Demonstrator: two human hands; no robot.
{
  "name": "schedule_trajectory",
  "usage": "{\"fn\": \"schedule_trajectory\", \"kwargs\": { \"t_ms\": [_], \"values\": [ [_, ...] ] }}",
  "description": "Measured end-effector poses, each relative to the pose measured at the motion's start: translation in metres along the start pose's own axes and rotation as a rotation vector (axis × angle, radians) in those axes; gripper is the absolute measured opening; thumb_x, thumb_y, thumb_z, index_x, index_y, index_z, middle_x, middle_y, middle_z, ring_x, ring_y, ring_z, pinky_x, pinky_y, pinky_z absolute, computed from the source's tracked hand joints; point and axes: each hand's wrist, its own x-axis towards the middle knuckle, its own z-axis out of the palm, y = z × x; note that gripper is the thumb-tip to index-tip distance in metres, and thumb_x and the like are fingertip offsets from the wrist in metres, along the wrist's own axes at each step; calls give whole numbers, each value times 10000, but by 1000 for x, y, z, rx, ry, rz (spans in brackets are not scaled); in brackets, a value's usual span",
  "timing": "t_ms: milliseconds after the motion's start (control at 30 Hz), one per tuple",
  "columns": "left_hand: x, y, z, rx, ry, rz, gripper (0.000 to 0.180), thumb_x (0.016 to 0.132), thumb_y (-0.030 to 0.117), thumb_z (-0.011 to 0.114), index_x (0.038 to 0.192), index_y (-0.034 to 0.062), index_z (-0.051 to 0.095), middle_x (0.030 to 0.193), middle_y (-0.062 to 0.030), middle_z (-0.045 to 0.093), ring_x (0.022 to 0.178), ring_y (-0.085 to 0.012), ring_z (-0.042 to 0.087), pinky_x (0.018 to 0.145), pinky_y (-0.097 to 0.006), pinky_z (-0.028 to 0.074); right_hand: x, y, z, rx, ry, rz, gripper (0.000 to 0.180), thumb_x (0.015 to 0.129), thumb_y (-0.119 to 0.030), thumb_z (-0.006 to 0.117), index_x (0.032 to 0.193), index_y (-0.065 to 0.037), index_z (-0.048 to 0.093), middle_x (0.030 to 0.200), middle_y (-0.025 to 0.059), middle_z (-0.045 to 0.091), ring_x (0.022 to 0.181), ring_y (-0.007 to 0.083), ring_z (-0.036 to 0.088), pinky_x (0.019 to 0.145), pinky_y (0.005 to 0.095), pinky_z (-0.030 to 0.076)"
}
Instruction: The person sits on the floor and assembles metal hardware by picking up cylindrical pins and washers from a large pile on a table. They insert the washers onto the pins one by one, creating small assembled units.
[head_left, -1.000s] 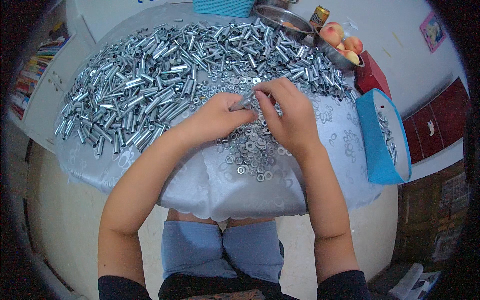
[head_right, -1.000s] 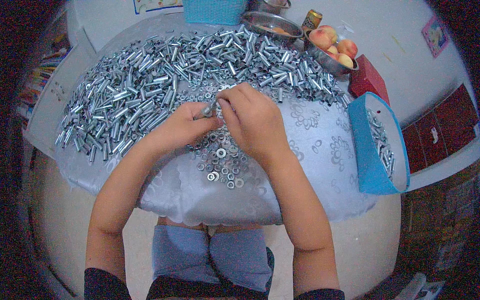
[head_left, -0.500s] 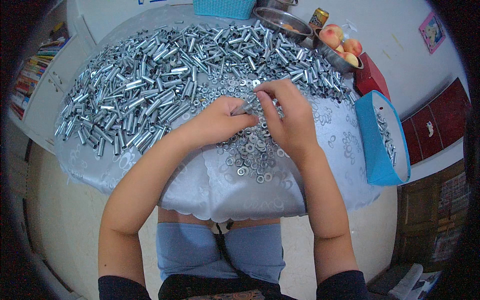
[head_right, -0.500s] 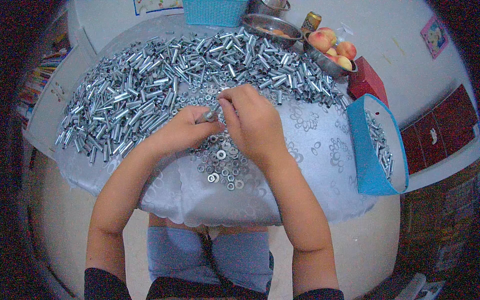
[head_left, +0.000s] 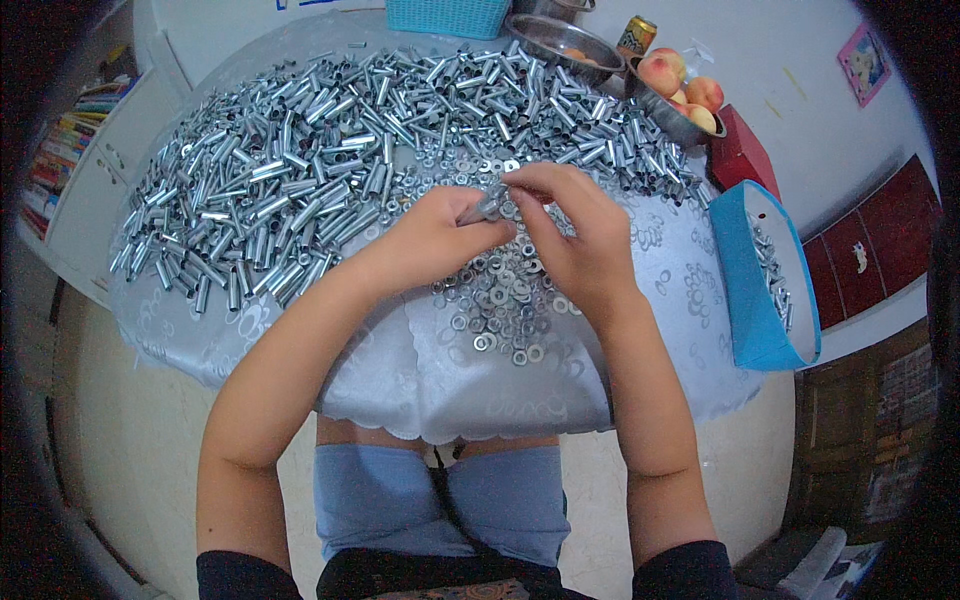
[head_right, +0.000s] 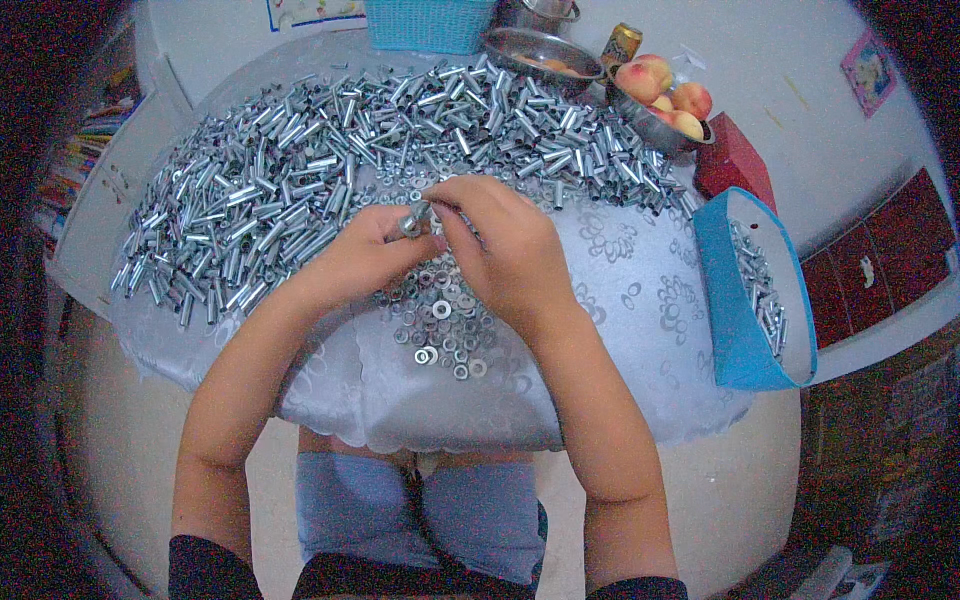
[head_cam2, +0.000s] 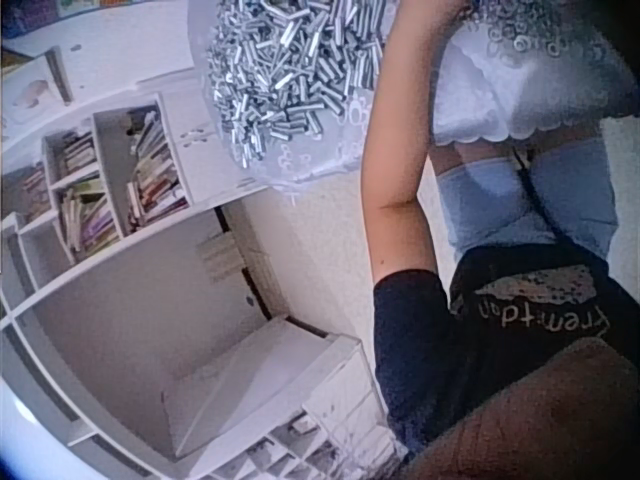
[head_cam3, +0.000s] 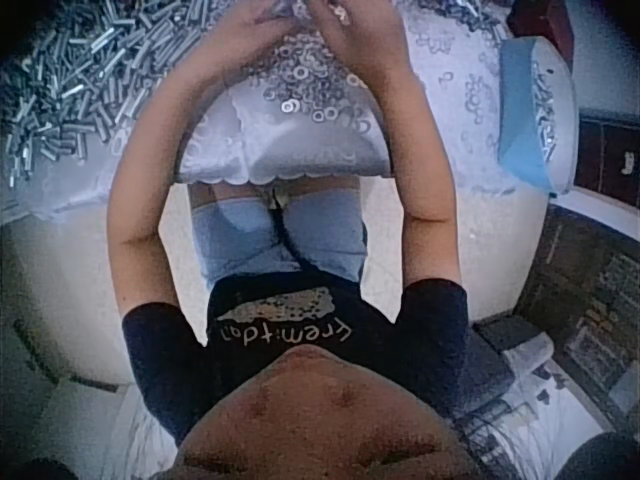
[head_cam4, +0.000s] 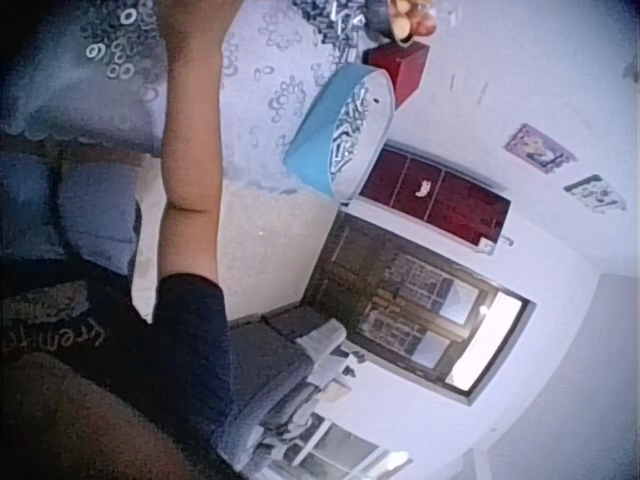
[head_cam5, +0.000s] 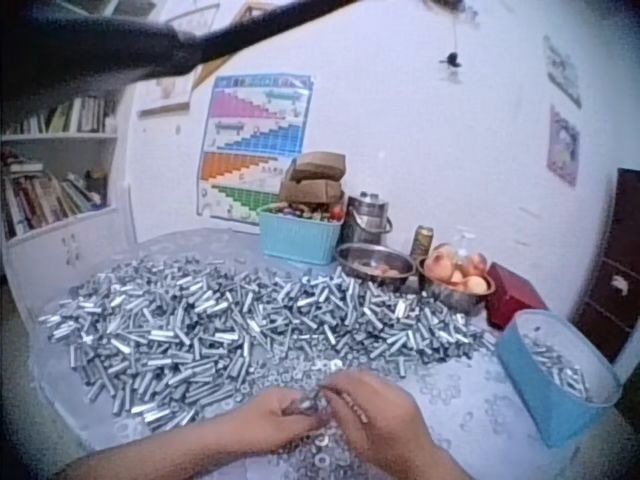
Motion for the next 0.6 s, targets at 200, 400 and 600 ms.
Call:
{"fn": "schedule_trajectory", "kwargs": {
  "t_ms": [200,400,600],
  "values": [
    [-2,4,-2,-61,-9,0,138,825,215,562,797,81,576,540,63,439,469,-30,376,409,-211,279,-1,1,-1,-10,2,-42,201,729,-17,582,928,-41,589,894,119,616,808,261,607,689,327,484],
    [-3,6,-2,-92,25,9,154,833,207,553,921,85,584,530,63,443,443,-27,365,394,-210,264,-1,2,1,32,-39,-79,197,739,-22,575,934,-42,598,928,123,615,847,263,606,721,320,487],
    [-2,3,-2,-146,22,6,146,835,209,549,901,82,580,518,56,438,430,-32,375,389,-208,263,0,-3,-1,73,-69,-41,217,738,-31,568,952,-38,598,947,128,613,866,272,602,744,331,482]
  ]
}}
